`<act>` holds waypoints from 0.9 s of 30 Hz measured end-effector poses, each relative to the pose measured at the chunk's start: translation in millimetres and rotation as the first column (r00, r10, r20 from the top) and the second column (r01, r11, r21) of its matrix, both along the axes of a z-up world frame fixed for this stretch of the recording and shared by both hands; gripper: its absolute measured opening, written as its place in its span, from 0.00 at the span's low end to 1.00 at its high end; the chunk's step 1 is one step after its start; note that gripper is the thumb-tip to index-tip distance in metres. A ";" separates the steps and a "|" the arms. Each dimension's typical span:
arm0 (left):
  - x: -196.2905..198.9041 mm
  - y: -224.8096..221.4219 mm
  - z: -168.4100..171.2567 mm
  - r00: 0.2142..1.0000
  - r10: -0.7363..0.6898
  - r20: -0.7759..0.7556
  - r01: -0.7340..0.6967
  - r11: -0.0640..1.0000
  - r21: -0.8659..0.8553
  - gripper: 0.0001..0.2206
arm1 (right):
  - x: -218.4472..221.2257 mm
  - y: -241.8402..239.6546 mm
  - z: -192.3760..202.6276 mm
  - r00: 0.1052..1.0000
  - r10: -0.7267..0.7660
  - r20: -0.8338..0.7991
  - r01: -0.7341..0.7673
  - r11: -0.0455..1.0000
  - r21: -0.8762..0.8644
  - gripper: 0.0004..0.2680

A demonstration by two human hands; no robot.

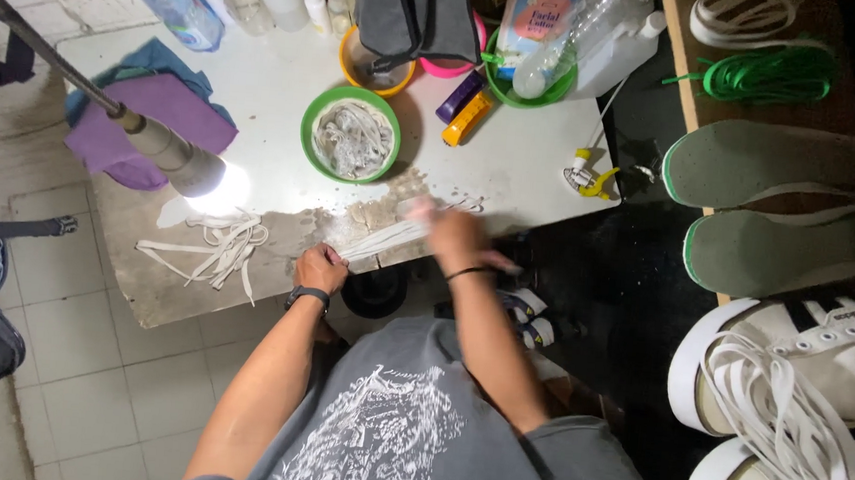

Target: Brushing a set of white shoelaces on a workbench using a small brush to clean them.

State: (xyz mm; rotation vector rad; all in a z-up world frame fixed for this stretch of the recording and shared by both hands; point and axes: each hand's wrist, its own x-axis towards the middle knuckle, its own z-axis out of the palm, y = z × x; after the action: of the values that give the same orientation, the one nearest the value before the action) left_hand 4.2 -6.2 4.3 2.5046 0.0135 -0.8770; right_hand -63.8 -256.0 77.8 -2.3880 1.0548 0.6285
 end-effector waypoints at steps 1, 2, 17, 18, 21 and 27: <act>-3.8 2.5 -0.7 1.000 -0.001 -0.004 0.001 1.000 0.006 0.05 | -5.2 10.3 0.5 1.000 -0.001 -0.004 0.001 1.000 0.006 0.19; -2.7 2.6 -0.8 1.000 0.000 -0.001 0.000 1.000 -0.011 0.06 | -7.2 18.8 2.0 0.995 -0.095 -0.010 0.095 0.991 0.093 0.20; -1.1 1.7 3.1 0.999 -0.045 0.029 0.045 0.999 -0.015 0.07 | -54.0 19.3 44.5 0.950 -0.218 0.224 0.176 0.965 0.195 0.17; -6.8 2.7 5.5 0.999 -0.041 0.028 0.041 0.999 -0.021 0.07 | -69.0 -1.6 61.5 0.862 -0.407 0.303 0.367 0.912 0.182 0.17; -5.9 3.9 -3.0 0.996 -0.061 0.071 0.063 0.998 -0.027 0.07 | -93.2 -83.8 21.9 0.848 -0.366 0.383 0.401 0.916 -0.012 0.23; -6.1 3.9 0.5 0.991 -0.094 0.095 0.096 0.995 -0.019 0.08 | -31.6 56.7 11.1 0.990 -0.064 0.125 0.043 0.985 0.166 0.20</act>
State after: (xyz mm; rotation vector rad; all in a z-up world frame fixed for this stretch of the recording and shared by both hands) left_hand -2.0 -2.2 4.8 2.5396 -0.1476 -0.7902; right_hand -95.5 -199.2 88.9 -2.2193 0.9700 0.5119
